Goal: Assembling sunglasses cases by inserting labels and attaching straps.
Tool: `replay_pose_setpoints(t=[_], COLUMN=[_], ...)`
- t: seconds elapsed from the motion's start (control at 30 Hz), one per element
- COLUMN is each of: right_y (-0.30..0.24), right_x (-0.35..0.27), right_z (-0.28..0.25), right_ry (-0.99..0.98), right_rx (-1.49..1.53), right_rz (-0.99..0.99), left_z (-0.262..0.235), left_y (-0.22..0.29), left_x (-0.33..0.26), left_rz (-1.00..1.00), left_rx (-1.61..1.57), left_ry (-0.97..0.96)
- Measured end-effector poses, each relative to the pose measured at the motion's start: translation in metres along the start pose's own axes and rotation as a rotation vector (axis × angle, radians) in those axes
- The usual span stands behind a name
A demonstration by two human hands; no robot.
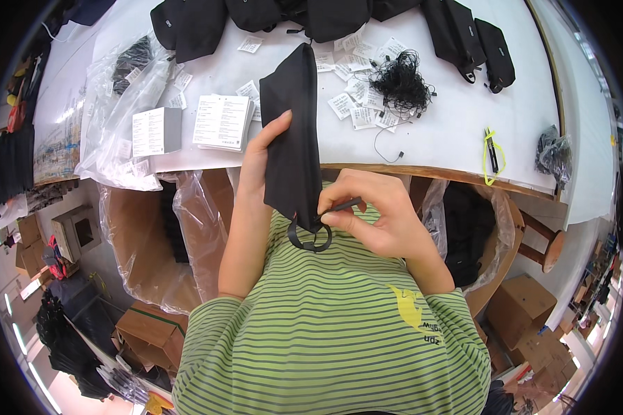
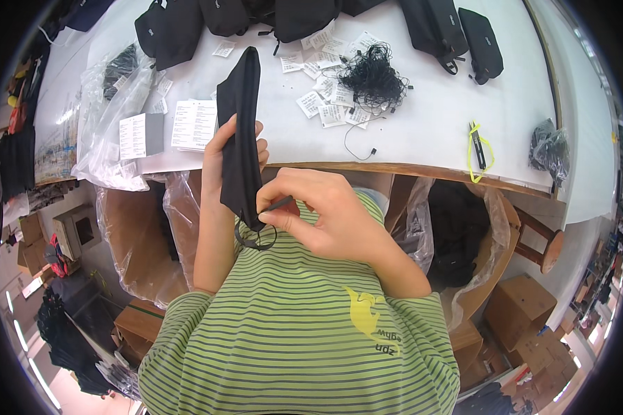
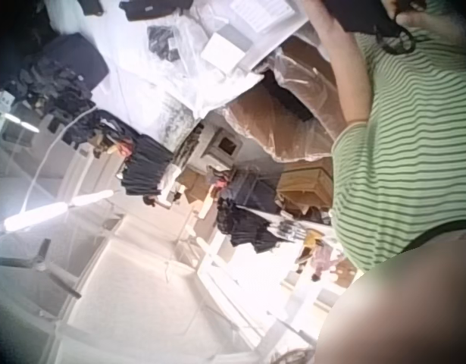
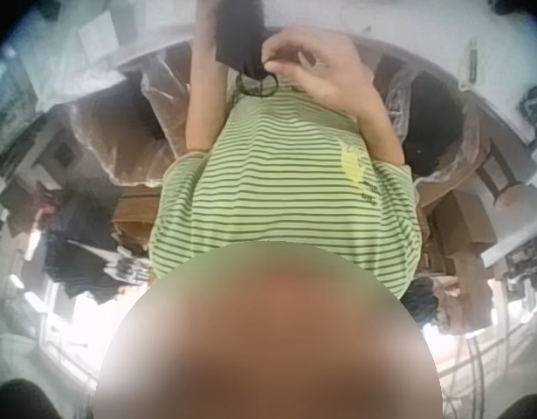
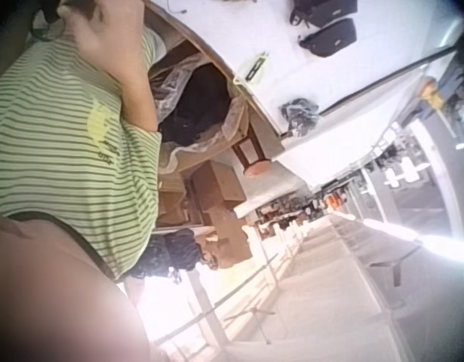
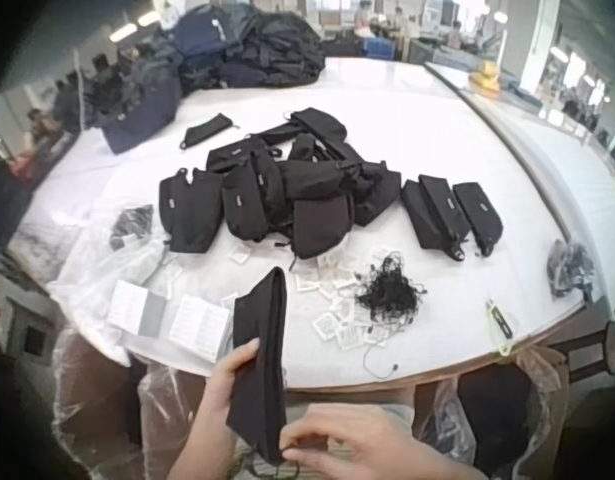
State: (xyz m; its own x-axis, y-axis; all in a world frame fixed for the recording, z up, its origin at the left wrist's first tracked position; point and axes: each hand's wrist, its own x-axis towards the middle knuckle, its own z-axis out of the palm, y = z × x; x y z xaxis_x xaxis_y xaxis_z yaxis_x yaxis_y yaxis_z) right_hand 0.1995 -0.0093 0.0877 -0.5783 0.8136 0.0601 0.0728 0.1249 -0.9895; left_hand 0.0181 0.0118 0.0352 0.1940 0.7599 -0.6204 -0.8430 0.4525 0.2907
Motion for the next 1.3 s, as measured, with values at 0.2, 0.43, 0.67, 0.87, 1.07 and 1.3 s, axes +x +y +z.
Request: replay_pose_setpoints(t=[0.2, 0.43, 0.67, 0.87, 1.07, 1.3], right_y=[0.000, 0.001, 0.010, 0.018, 0.036, 0.056], right_x=[0.004, 0.001, -0.001, -0.019, -0.026, -0.013], right_z=[0.000, -0.003, -0.002, -0.004, 0.019, 0.014], right_ry=[0.094, 0.003, 0.038, 0.474, 0.098, 0.439], right_rx=[-0.068, -0.009, 0.022, -0.357, -0.579, -0.203], right_rz=[-0.019, 0.010, 0.013, -0.230, -0.088, 0.064], left_z=[0.002, -0.005, -0.018, -0.008, -0.006, -0.015], left_y=[0.001, 0.000, 0.010, -0.007, -0.026, -0.041], left_x=[-0.004, 0.004, 0.010, 0.008, 0.010, -0.003], left_rz=[-0.013, 0.007, 0.012, 0.181, 0.181, 0.025], left_rx=[0.151, 0.108, 0.090, -0.019, -0.079, -0.047], left_ry=[0.076, 0.019, -0.019, 0.085, 0.088, 0.010])
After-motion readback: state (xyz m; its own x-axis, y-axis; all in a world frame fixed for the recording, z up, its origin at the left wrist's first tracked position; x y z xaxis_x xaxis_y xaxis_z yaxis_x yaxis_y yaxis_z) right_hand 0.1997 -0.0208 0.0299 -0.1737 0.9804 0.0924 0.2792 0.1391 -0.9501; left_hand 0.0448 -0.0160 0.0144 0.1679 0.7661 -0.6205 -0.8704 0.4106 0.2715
